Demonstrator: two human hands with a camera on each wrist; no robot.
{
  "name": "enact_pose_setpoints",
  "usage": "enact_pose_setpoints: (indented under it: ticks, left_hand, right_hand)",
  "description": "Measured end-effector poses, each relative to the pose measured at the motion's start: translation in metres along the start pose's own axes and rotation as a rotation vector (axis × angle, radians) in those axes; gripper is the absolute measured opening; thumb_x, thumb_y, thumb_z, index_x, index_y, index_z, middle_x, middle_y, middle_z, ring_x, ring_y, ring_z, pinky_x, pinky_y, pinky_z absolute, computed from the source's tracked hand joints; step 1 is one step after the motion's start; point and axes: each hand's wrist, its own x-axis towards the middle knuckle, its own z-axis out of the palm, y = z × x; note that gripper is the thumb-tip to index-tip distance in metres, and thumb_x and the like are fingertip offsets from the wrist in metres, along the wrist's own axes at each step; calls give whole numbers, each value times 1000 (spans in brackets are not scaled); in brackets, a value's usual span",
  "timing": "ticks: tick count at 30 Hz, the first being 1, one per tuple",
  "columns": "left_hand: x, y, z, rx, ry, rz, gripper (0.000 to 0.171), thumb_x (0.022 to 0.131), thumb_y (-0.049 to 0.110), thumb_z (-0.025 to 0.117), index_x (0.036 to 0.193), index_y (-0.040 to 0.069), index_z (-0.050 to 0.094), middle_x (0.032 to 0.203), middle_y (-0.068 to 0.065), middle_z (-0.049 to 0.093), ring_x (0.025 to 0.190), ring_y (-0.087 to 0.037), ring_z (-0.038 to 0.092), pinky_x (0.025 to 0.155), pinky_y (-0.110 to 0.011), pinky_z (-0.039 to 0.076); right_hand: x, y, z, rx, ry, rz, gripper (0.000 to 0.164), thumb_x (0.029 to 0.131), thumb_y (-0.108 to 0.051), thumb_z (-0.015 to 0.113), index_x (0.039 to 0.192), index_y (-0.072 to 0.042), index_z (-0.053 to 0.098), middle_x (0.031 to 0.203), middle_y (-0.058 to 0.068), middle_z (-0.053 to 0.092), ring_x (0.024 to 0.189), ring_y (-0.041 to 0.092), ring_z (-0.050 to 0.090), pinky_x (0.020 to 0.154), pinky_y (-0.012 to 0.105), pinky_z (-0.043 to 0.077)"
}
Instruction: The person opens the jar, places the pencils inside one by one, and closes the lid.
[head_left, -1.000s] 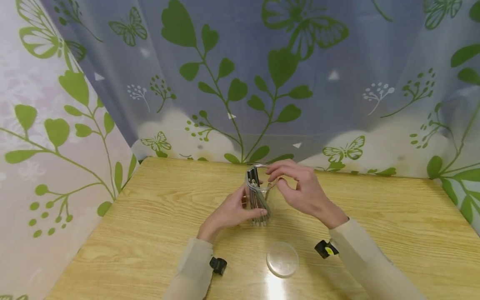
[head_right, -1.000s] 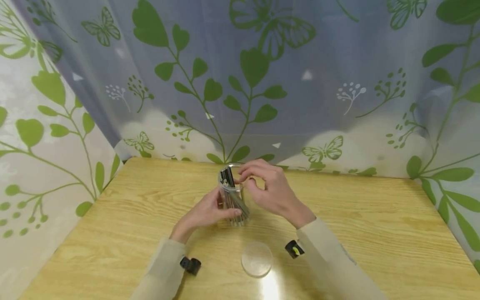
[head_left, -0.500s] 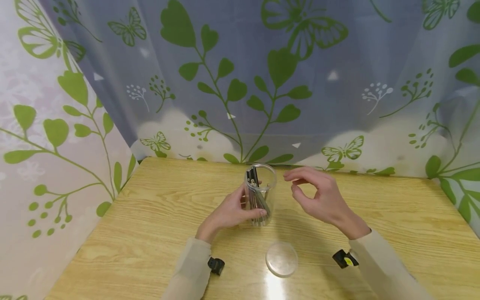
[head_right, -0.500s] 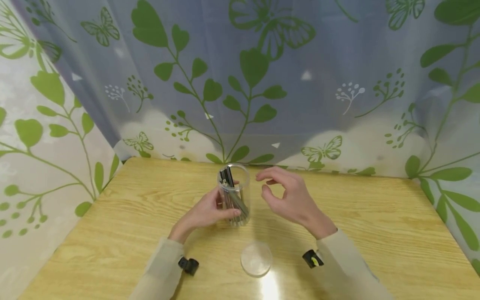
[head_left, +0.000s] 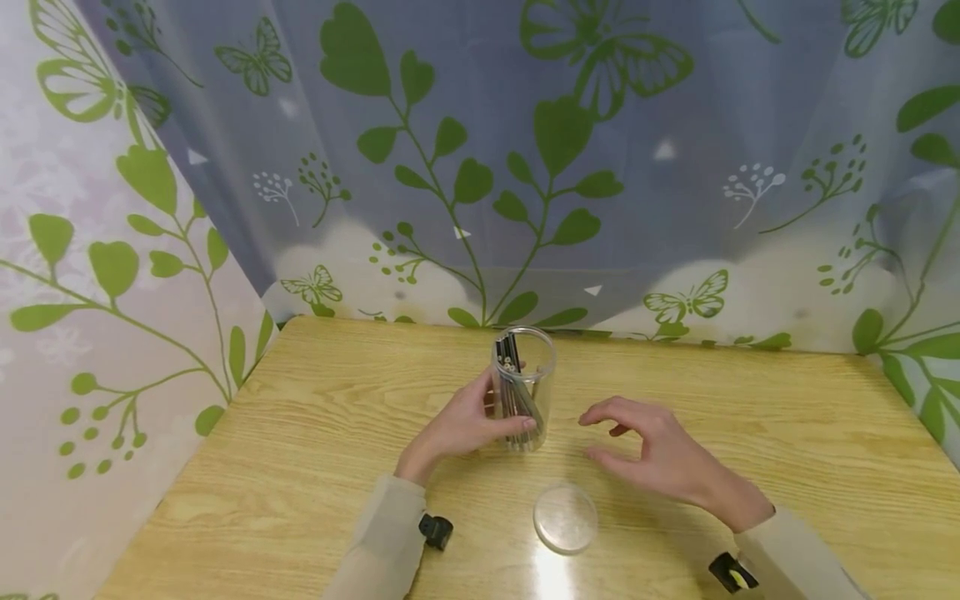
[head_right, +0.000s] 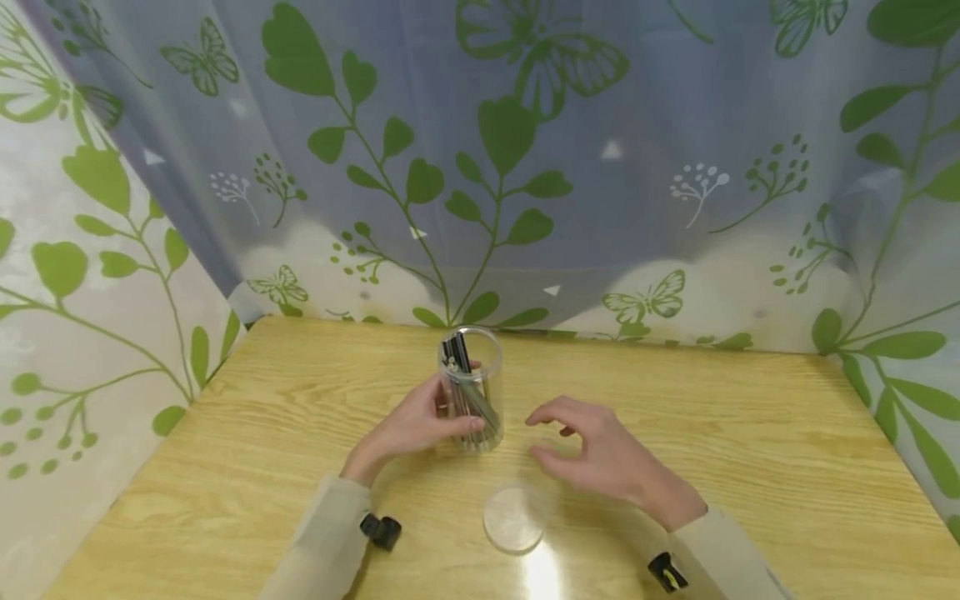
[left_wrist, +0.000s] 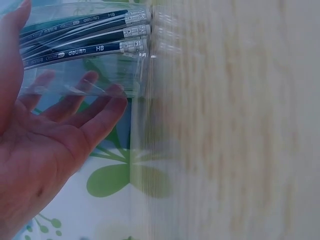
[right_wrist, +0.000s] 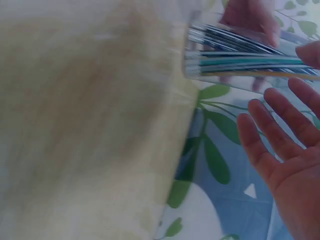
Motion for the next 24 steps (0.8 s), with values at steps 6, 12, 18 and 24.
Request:
enact_pose_setpoints:
  ticks: [6, 12, 18, 24]
  left_hand:
    - [0, 0, 0, -14, -3, -1, 83, 89, 32, 82, 158, 25, 37, 145, -4, 58, 134, -29, 58, 114, -43, 49]
    - [1, -2, 0, -14, -1, 0, 82, 88, 31, 82, 157, 26, 38, 145, -6, 58, 134, -28, 58, 114, -42, 49]
    - [2, -2, 0, -19, -8, 13, 81, 89, 29, 82, 157, 24, 38, 149, -11, 55, 133, -29, 58, 114, -43, 49]
    - [1, -1, 0, -19, -10, 5, 82, 89, 30, 82, 157, 25, 37, 147, -11, 56, 133, -29, 58, 113, -42, 49]
  right_hand:
    - [-18, -1, 10, 37, -203, 73, 38, 88, -26, 82, 122, -20, 66, 121, -3, 72, 111, 17, 69, 84, 37, 62]
    - [-25, -6, 20, -33, -349, 120, 51, 84, -44, 84, 126, -24, 65, 128, -13, 66, 120, 16, 64, 101, 43, 56]
    - [-28, -10, 23, -81, -410, 85, 54, 81, -49, 84, 126, -28, 64, 129, -14, 65, 121, 17, 63, 102, 45, 56]
    - [-29, -12, 29, -157, -404, 15, 55, 76, -46, 88, 124, -31, 65, 131, -10, 67, 119, 20, 63, 98, 52, 56]
